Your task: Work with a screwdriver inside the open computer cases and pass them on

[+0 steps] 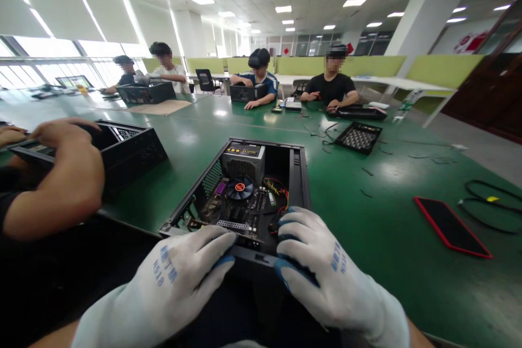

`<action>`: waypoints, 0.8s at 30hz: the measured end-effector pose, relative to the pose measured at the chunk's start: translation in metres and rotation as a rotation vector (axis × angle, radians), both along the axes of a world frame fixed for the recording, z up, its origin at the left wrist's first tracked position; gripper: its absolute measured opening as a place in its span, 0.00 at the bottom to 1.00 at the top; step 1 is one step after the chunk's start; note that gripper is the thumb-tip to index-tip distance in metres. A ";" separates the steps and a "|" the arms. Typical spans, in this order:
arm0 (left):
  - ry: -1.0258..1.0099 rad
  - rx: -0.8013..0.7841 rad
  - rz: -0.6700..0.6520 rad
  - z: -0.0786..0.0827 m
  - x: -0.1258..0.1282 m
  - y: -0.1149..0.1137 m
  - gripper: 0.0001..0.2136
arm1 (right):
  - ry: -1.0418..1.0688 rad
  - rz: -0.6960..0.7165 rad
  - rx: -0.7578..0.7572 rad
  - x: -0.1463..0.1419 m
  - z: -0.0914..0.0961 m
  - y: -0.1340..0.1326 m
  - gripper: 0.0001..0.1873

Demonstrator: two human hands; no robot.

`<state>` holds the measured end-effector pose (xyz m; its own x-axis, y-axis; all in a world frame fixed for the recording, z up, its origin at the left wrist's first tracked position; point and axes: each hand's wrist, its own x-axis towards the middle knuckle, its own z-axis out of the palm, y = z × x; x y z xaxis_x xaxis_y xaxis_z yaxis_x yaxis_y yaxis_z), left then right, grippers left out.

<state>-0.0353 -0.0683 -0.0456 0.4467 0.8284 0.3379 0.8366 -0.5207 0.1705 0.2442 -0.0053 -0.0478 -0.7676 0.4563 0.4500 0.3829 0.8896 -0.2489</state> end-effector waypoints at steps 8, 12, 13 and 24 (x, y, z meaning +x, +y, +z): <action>-0.016 0.123 -0.066 0.005 -0.009 -0.018 0.10 | -0.082 0.009 0.016 0.021 0.011 -0.024 0.12; -0.008 0.138 -0.042 0.001 -0.006 -0.023 0.10 | -0.117 0.000 0.006 0.022 0.014 -0.030 0.13; 0.003 0.142 -0.033 0.001 -0.005 -0.024 0.10 | -0.127 0.000 0.002 0.023 0.014 -0.031 0.13; -0.006 0.091 -0.020 0.003 -0.006 -0.026 0.09 | -0.275 0.018 -0.106 0.034 0.032 -0.015 0.23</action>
